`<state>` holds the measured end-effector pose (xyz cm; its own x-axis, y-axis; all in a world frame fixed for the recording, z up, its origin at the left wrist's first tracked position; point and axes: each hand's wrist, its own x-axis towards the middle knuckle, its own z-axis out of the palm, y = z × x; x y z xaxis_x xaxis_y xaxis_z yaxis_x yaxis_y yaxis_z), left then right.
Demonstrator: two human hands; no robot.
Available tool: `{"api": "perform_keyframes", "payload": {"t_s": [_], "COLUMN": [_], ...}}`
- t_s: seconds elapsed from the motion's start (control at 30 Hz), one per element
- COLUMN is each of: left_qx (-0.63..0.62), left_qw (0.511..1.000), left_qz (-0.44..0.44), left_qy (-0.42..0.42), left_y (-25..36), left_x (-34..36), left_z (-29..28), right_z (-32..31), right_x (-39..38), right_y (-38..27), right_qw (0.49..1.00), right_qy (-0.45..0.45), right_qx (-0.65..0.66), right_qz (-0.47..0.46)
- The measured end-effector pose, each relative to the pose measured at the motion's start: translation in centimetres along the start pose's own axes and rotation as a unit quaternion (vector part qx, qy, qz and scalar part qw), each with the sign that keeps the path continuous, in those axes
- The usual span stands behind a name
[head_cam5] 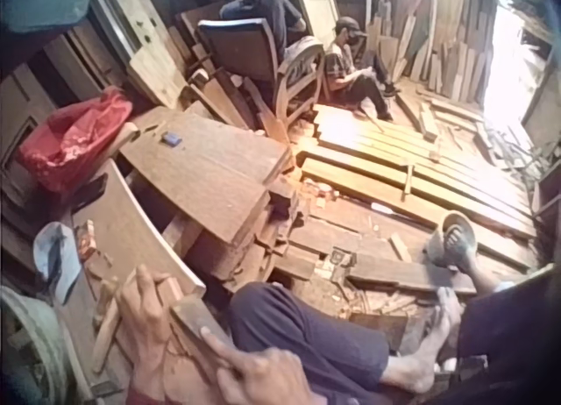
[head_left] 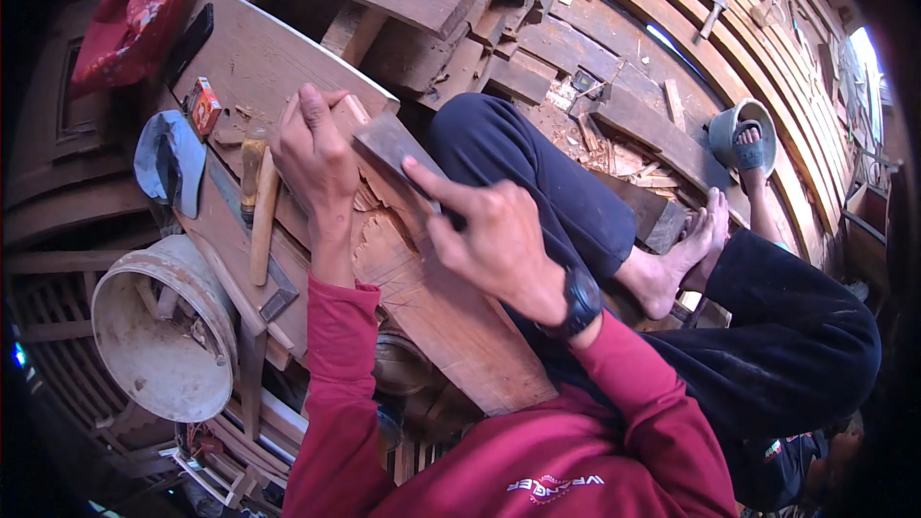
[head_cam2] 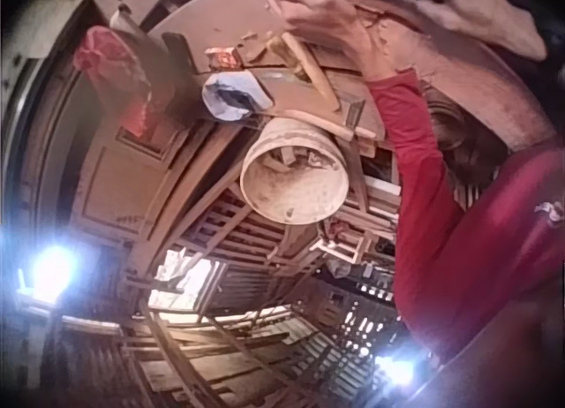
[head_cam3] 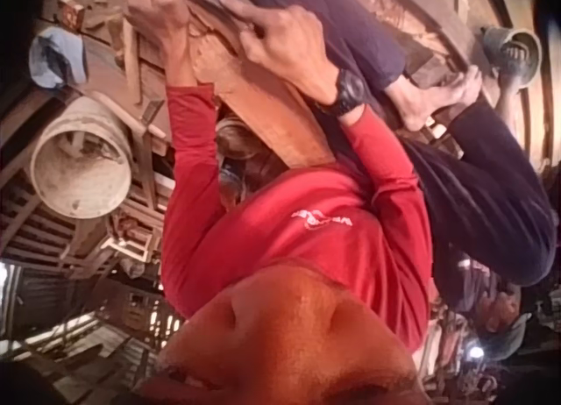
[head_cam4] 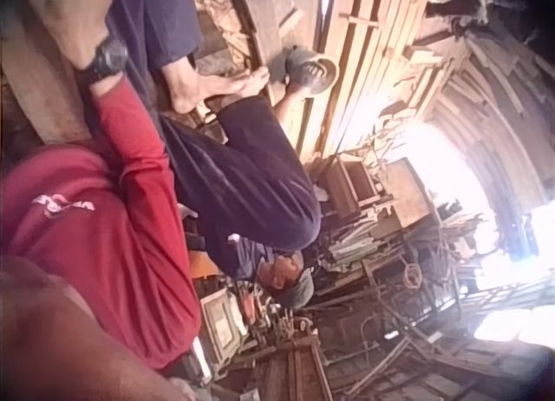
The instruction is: Use a woodworking chisel or drawknife to carve and shape a piece of timber.
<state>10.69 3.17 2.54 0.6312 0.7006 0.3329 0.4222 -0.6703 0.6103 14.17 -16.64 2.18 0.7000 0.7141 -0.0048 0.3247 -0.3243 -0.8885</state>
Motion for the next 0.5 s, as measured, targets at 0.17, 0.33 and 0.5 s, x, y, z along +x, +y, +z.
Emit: {"api": "perform_keyframes", "payload": {"t_s": [0.17, 0.33, 0.5], "left_qx": [-0.001, 0.006, 0.005], "left_qw": [1.000, 1.000, 1.000], "left_qz": [-0.020, -0.004, -0.027], "left_qy": [-0.001, -0.008, -0.004], "left_y": [-0.4, -0.1, -0.4], "left_x": [-0.2, 0.0, -0.4], "left_z": [-0.1, 0.0, -0.1], "right_z": [-0.3, -0.4, -0.7], "right_x": [0.5, 0.7, -0.9], "right_y": [-0.2, -0.1, 0.0], "right_qw": [1.000, 0.999, 1.000], "right_qy": [-0.009, 0.006, -0.026], "right_qx": [-0.002, -0.031, -0.005], "right_qz": [-0.005, -0.016, 0.000]}}
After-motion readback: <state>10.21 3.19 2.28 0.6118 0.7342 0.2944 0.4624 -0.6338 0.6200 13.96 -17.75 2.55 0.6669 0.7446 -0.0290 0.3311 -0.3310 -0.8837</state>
